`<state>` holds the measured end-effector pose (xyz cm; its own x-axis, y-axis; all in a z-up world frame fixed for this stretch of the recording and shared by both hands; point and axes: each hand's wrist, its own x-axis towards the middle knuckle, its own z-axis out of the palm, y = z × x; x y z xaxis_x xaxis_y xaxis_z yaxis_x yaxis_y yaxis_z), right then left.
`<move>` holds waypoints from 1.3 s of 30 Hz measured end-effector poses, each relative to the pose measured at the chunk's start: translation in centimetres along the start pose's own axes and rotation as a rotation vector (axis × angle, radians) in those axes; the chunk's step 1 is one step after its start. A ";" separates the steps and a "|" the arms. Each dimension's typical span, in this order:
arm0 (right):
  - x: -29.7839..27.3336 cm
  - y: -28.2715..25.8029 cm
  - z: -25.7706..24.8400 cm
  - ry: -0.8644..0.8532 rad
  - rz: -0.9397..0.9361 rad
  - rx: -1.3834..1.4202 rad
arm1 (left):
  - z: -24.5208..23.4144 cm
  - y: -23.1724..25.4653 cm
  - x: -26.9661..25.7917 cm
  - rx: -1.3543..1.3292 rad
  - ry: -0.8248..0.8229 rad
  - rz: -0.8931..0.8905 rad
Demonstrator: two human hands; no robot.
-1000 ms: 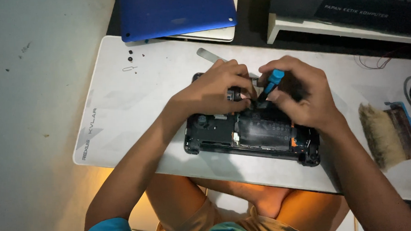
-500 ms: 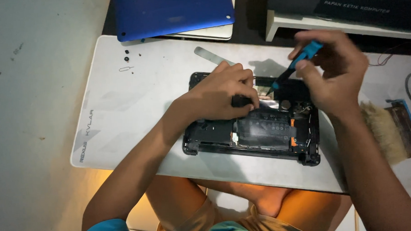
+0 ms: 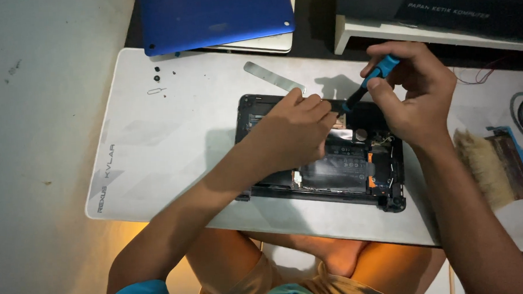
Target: Disassembling a blue laptop by removing screws and prying off the back cover to reveal internal components.
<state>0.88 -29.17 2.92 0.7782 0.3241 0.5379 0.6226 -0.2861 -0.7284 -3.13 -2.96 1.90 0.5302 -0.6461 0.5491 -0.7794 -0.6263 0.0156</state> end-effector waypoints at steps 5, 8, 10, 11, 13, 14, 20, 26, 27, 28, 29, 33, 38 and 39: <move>-0.1 0.7 0.0 -0.019 0.009 0.010 | 1.2 -0.4 -0.1 -0.010 -0.056 -0.023; 0.0 0.7 0.1 -0.054 -0.015 -0.006 | 1.9 -0.2 0.0 0.043 -0.046 0.007; 0.0 0.7 0.2 -0.057 -0.008 -0.007 | 2.7 0.1 0.1 0.081 -0.043 -0.017; 0.0 0.6 0.2 -0.058 -0.006 -0.007 | 2.7 0.3 0.1 0.079 -0.043 -0.018; 0.0 0.3 0.3 -0.047 -0.007 -0.019 | 2.6 0.6 0.1 0.130 -0.069 -0.031; -0.1 0.3 0.4 -0.048 -0.007 -0.018 | 2.7 0.8 0.0 0.130 -0.070 -0.033; -0.1 1.1 0.0 -0.038 0.001 -0.010 | 3.3 1.2 -0.1 0.165 -0.008 -0.043; -0.1 0.4 0.2 -0.028 -0.001 0.005 | 3.2 0.0 -0.4 0.096 -0.083 -0.067; -0.2 0.2 0.3 -0.030 0.017 0.014 | 2.5 -0.8 -0.4 -0.087 -0.072 -0.091; -0.2 -0.2 0.3 -0.032 0.035 0.024 | 1.8 -1.5 -0.4 -0.269 -0.059 -0.114; -0.3 0.2 0.1 -0.036 0.028 0.036 | 0.1 -2.8 0.1 -0.257 -0.063 -0.122; -0.4 1.7 -0.4 -0.090 -0.028 -0.008 | -4.1 -9.2 -2.5 -0.325 -0.456 -0.556; -0.8 0.4 0.0 -0.084 0.027 -0.071 | -7.4 -14.7 -7.3 -0.197 -0.427 -0.996; -0.8 0.6 0.0 -0.086 0.013 -0.078 | -7.7 -15.1 -7.6 -0.198 -0.475 -1.062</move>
<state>0.64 -29.61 2.09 0.7787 0.3946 0.4878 0.6193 -0.3588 -0.6984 2.00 14.76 3.93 0.9826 0.0346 -0.1827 0.1114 -0.8963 0.4292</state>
